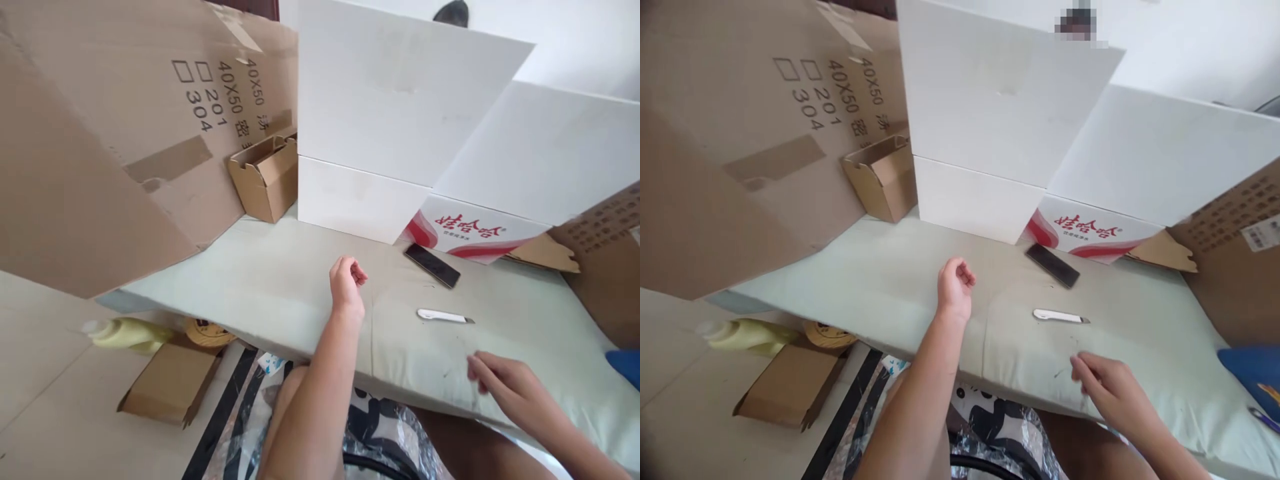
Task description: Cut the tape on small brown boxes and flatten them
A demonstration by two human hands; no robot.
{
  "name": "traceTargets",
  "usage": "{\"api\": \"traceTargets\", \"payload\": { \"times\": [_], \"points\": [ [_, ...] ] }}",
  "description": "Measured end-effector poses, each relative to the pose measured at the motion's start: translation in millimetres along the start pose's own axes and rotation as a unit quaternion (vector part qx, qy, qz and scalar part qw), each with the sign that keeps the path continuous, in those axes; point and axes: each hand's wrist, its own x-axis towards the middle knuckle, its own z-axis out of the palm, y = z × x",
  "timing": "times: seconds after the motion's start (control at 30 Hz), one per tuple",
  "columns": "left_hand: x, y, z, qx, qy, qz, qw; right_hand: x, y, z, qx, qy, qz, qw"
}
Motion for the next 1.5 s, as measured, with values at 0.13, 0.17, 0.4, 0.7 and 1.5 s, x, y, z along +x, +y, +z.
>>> {"api": "traceTargets", "payload": {
  "times": [0.13,0.17,0.4,0.7,1.5],
  "points": [
    [2,20,-11.5,-0.074,0.038,0.014,0.996,78,-98,1,0.007,0.051,-0.106,0.993],
    [3,26,-14.7,-0.088,0.045,0.015,0.995,100,-121,7,0.027,0.045,-0.143,0.988],
    [15,50,-29.6,-0.150,0.095,0.043,0.983,230,-296,61,-0.014,0.022,-0.343,0.939],
    [30,61,-35.3,-0.190,0.129,0.040,0.972,286,-442,91,-0.224,-0.004,-0.342,0.913],
    [-5,73,-36.3,0.201,0.040,0.367,0.907,9,-87,-6,-0.103,0.194,-0.460,0.861]
  ]
}}
